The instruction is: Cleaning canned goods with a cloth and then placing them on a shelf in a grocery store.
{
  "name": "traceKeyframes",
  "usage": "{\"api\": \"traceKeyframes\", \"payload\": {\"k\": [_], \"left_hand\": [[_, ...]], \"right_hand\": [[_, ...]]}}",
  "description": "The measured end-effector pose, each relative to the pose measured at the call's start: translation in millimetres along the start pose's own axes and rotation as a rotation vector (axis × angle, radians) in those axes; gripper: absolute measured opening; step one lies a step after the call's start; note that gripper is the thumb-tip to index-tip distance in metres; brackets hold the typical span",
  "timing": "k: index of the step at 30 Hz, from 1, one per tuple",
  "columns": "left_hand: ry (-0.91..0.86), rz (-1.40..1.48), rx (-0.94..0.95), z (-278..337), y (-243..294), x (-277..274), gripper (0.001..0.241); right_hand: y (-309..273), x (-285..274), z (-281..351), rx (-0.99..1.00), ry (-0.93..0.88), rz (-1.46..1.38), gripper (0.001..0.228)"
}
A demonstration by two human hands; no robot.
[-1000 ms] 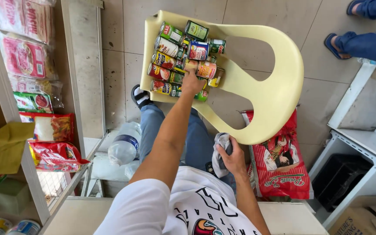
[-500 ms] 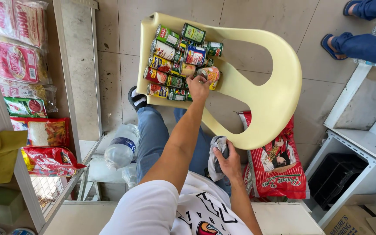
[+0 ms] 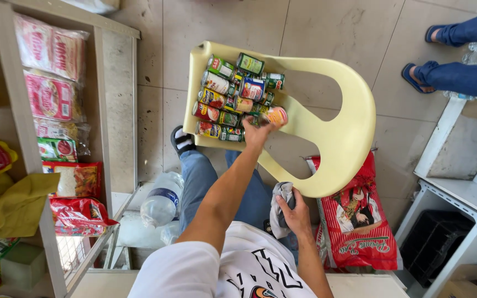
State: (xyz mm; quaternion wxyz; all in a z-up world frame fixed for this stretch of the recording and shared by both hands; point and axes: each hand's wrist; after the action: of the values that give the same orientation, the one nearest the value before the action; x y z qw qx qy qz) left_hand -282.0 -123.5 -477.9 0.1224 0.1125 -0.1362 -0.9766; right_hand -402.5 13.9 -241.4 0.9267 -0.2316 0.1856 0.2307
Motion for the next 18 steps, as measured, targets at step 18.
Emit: {"api": "traceKeyframes", "payload": {"k": [18], "left_hand": [[-1.36, 0.192, 0.565, 324.8, 139.8, -330.0, 0.077]], "right_hand": [[-107.3, -1.3, 7.3, -0.582, 0.099, -0.237, 0.048]]}}
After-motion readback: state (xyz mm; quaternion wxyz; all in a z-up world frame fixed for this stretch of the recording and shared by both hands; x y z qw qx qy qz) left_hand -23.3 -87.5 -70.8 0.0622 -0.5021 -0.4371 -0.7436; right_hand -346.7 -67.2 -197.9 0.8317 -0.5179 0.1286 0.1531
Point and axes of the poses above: each hand's wrist, its own z-axis away from the middle knuckle, its own x-axis out of the palm, y = z × x, and after that the axes turned 6 degrees about -x, right-handed
